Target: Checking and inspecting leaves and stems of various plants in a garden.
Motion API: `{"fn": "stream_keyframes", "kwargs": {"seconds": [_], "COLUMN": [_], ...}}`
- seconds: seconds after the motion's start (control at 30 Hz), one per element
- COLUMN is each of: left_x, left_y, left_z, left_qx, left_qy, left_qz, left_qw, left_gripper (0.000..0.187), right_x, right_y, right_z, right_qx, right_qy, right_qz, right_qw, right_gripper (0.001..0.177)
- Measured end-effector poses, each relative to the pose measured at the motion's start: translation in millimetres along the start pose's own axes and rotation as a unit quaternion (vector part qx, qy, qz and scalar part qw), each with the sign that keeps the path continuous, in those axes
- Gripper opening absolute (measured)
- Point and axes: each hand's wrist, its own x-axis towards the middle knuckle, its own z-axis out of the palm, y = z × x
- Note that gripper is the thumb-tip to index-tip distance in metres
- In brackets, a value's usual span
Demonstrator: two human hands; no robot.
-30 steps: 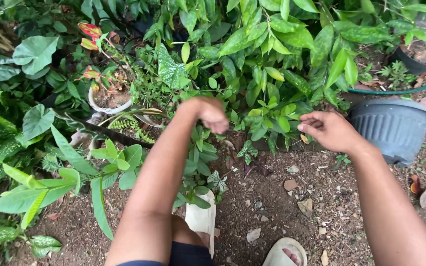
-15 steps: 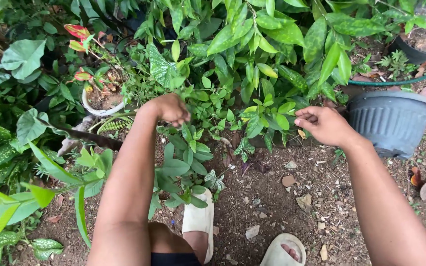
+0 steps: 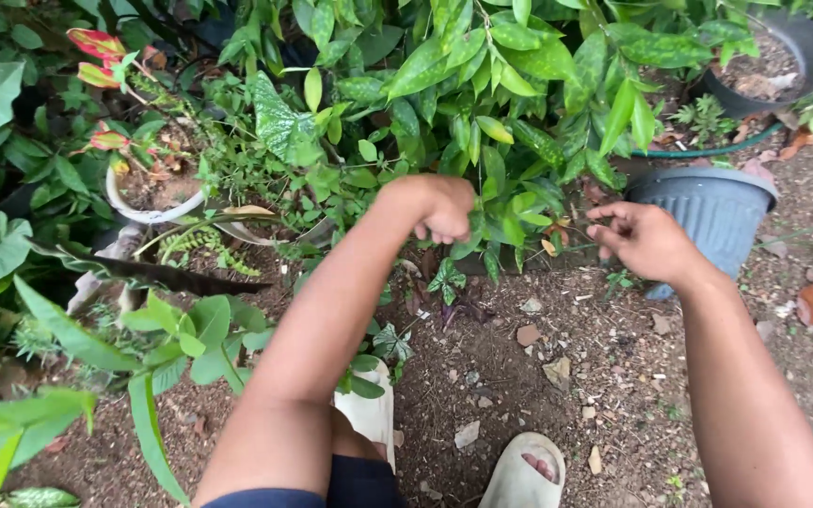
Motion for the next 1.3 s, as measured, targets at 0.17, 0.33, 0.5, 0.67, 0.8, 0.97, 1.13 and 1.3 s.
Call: {"fn": "stream_keyframes", "kwargs": {"seconds": [0.17, 0.33, 0.5, 0.67, 0.8, 0.97, 1.13, 1.3], "left_x": [62.7, 108.9, 131.9, 95.8, 105.2, 112.0, 39.7, 39.8], "left_y": [11.8, 4.9, -9.0, -8.2, -23.7, -33.6, -27.0, -81.2], "left_z": [21.7, 45.7, 51.9, 35.8, 29.8, 27.8, 41.8, 68.6], "left_qx": [0.053, 0.068, 0.054, 0.019, -0.041, -0.173, -0.163, -0.057], "left_qy": [-0.018, -0.085, -0.104, -0.095, -0.126, -0.099, 0.030, 0.195], "left_qz": [0.055, 0.049, 0.047, -0.005, 0.000, -0.007, -0.068, -0.062], "left_qw": [0.997, 0.993, 0.992, 0.995, 0.991, 0.980, 0.984, 0.977], "left_gripper": [0.029, 0.035, 0.037, 0.038, 0.035, 0.031, 0.039, 0.050], "right_x": [-17.8, -39.2, -37.4, 9.2, 41.5, 18.0, -10.2, -2.6], "right_y": [7.6, -5.5, -9.1, -65.6, -133.4, -183.7, -141.9, -124.6], "right_z": [-10.2, -11.1, -15.2, -15.6, 0.0, 34.1, 48.3, 87.6], "right_qx": [0.010, -0.015, 0.005, -0.041, 0.004, 0.027, -0.009, 0.043], "right_qy": [0.035, 0.057, 0.062, 0.101, 0.175, 0.141, 0.017, -0.069], "right_qz": [0.058, 0.103, 0.103, 0.043, -0.209, -0.293, -0.195, -0.209], "right_qw": [0.998, 0.993, 0.993, 0.993, 0.962, 0.945, 0.981, 0.974], "right_gripper": [0.032, 0.034, 0.036, 0.034, 0.019, 0.017, 0.016, 0.017]}}
